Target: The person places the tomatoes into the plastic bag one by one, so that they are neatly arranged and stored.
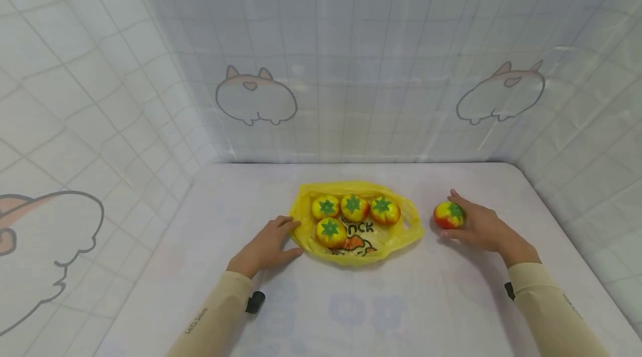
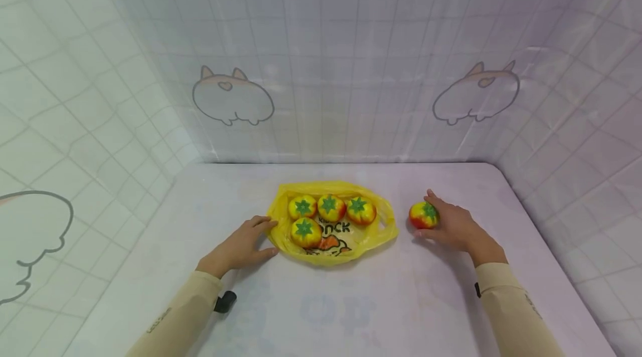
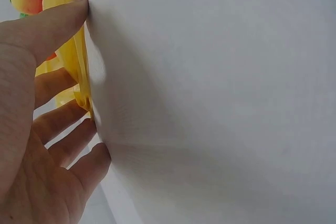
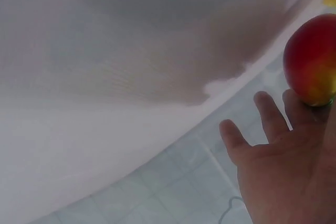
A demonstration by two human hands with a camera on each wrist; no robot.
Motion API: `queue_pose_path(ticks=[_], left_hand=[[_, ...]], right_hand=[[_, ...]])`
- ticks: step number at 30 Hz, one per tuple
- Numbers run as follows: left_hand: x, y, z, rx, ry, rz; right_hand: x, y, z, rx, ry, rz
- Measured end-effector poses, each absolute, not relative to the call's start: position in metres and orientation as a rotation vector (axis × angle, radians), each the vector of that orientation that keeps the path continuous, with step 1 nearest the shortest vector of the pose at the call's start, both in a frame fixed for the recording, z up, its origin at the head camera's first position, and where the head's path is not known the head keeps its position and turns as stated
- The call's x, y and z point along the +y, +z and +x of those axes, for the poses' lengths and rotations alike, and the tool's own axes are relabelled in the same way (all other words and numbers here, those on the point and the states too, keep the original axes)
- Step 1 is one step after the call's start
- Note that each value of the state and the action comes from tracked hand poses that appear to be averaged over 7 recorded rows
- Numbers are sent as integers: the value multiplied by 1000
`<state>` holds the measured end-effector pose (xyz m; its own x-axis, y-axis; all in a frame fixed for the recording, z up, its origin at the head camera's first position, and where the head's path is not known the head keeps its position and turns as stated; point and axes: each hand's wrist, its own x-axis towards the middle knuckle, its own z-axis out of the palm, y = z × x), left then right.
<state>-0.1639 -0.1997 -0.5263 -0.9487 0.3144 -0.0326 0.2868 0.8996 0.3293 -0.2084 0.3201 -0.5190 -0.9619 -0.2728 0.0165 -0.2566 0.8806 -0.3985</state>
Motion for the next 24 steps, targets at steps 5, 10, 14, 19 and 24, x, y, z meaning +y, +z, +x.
queue_pose_path(ticks=[5,10,14,19,24], left_hand=[[-199,-526,-166,2987,492,481],[-199,-528,-166,2989,480,474],[-199,-531,-166,2990,480,473],[-199,-533,-165,2991,498,485],[-200,-531,-166,2992,463,475]], right_hand=[[321,-512,-207,3008,-647,-406],[324,-510,-206,3039,-640,-419],[324,-510,-206,3052,-644,-424],[322,-506,-207,3088,-644,-439],[317,-501,-207,3102,-667,-457]])
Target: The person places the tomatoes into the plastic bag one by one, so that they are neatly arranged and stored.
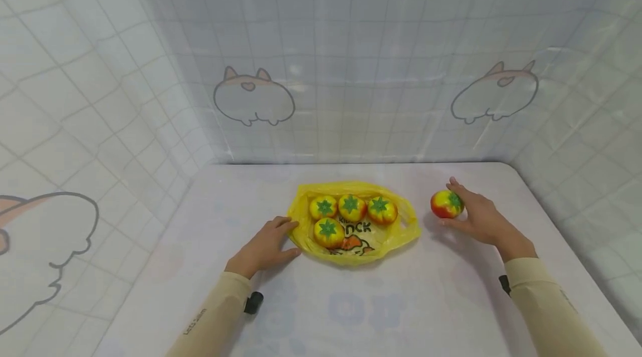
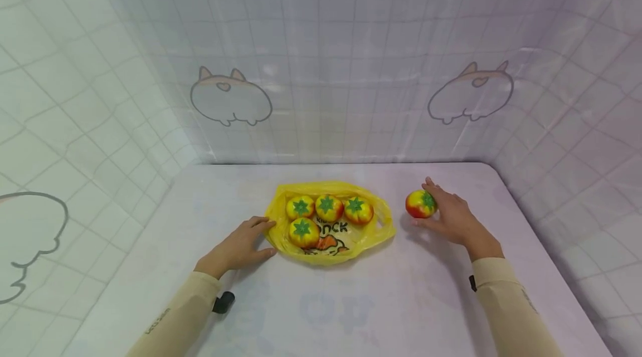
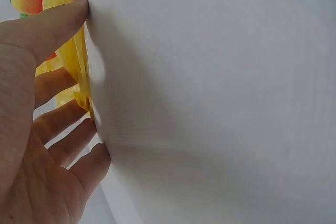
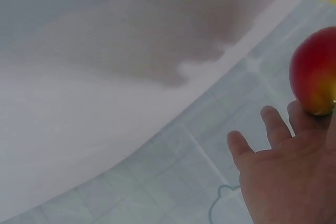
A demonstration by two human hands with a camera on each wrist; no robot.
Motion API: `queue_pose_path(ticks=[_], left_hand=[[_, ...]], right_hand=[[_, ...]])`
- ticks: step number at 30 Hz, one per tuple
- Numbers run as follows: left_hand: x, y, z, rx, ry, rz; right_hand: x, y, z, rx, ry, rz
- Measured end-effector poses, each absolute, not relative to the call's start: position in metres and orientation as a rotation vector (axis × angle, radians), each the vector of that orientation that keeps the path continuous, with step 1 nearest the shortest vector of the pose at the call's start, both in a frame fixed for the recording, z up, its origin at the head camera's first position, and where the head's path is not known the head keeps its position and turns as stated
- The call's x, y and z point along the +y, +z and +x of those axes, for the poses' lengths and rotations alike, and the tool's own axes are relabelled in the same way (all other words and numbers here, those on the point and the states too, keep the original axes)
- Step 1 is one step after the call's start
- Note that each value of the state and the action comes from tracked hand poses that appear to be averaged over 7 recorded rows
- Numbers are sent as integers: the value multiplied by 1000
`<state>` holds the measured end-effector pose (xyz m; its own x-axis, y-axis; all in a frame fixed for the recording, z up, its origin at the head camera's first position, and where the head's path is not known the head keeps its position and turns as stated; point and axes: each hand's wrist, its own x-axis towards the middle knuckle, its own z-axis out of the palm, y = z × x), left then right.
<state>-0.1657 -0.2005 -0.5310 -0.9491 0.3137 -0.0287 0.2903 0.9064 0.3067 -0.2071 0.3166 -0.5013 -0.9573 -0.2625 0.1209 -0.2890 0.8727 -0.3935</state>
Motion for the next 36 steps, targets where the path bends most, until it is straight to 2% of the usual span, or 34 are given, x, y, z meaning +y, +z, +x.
queue_pose_path(ticks=[20,36], left_hand=[[-200,-528,-168,2978,462,488],[-202,-533,-167,2988,472,468]], right_hand=[[299,-483,-207,-2907,692,458],[276,-467,-206,-2803,680,617]])
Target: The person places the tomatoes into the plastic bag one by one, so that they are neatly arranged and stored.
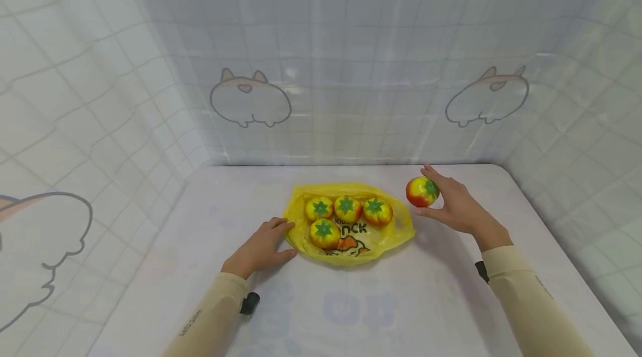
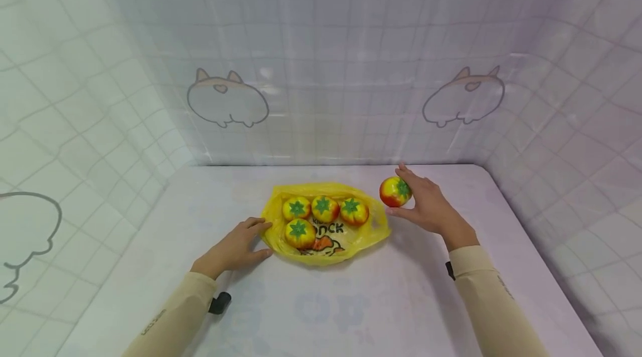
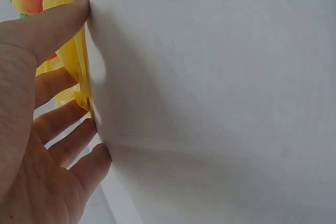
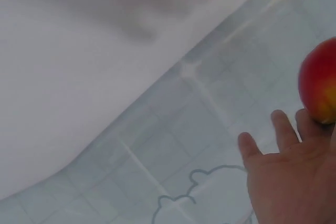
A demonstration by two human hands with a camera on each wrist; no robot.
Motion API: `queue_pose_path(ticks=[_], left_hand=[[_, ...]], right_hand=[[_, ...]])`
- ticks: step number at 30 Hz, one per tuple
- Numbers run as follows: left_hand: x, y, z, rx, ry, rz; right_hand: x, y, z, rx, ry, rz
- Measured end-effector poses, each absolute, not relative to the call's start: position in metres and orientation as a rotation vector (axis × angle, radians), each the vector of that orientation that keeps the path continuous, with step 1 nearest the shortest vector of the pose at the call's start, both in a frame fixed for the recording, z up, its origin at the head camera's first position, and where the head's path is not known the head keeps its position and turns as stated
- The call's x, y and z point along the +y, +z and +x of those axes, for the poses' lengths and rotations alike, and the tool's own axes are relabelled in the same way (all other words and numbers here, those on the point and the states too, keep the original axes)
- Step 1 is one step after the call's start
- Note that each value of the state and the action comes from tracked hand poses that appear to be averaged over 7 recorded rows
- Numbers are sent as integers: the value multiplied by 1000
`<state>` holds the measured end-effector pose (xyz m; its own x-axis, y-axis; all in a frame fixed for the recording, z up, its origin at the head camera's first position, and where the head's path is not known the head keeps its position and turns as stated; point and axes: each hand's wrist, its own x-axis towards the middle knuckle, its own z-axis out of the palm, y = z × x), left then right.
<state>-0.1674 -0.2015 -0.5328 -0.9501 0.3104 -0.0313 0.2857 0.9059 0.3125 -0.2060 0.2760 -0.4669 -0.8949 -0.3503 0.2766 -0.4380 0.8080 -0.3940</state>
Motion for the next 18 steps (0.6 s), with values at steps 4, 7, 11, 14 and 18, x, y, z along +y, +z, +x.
queue_pose_path(ticks=[4,7,11,14,18], left_hand=[[-202,-533,-167,2988,461,463],[-202,-533,-168,2984,455,461],[-201,-533,-167,2984,461,463],[-201,-532,-167,2986,466,473],[-201,-532,-167,2985,466,477]], right_hand=[[272,-465,-207,-2770,676,657],[270,-464,-207,-2754,681,677],[268,-463,-207,-2749,684,687],[266,-464,-208,-2740,673,700],[262,-463,-208,-2706,672,751]])
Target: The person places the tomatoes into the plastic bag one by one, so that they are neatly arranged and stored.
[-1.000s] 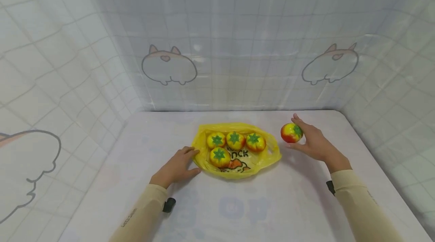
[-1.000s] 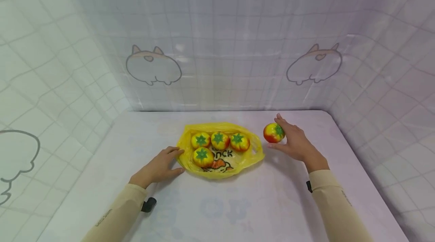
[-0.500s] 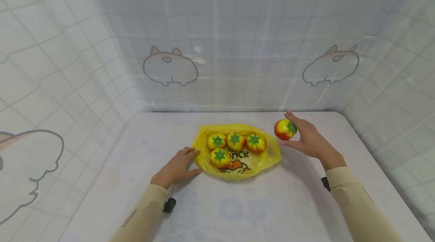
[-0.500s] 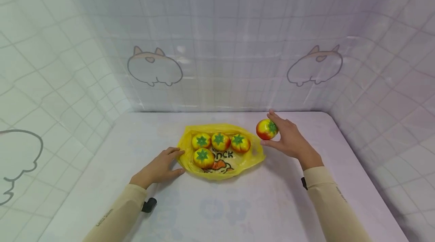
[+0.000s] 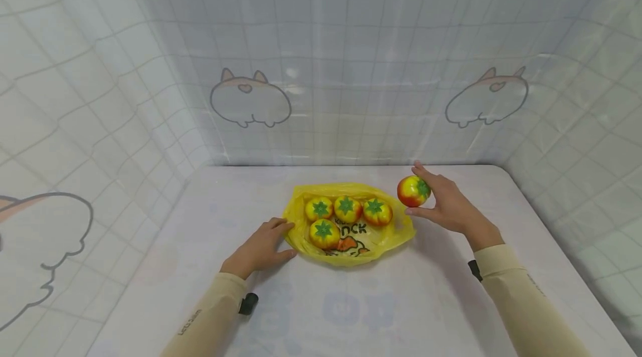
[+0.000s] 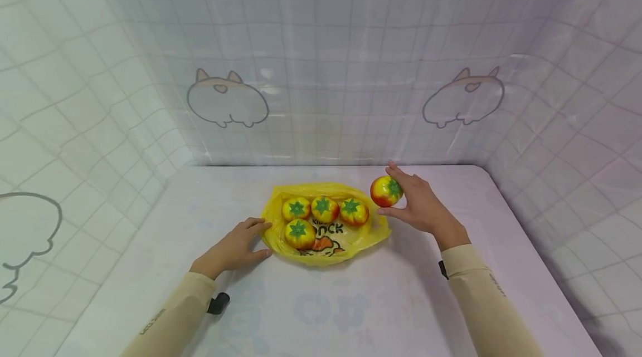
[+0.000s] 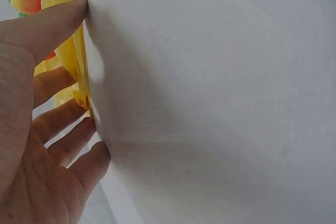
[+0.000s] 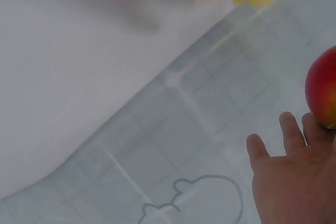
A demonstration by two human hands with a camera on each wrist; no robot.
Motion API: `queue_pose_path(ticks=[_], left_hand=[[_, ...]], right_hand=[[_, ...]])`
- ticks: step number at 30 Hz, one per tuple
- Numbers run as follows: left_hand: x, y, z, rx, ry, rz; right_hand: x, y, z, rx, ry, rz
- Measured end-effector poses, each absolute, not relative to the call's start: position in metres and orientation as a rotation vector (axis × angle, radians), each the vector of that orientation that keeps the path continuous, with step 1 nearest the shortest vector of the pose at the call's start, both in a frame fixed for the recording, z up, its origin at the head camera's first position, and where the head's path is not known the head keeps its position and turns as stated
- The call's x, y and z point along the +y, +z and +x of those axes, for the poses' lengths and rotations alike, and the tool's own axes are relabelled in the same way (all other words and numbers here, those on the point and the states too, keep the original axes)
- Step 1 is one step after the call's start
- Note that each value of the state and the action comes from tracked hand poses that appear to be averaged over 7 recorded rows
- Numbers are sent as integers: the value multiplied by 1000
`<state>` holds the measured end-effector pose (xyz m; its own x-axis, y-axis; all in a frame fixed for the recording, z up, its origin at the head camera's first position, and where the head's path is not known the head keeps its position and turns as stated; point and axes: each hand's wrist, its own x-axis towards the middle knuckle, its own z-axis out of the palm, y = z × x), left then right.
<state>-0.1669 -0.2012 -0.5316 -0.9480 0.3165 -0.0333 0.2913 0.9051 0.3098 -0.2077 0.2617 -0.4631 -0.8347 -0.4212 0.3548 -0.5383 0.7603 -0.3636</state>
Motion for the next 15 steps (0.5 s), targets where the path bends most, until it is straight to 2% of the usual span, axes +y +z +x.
queue_pose_path(ticks=[15], left_hand=[[-202,-530,-166,2980,482,480]], right_hand=[[240,-457,-210,-2666,692,847]])
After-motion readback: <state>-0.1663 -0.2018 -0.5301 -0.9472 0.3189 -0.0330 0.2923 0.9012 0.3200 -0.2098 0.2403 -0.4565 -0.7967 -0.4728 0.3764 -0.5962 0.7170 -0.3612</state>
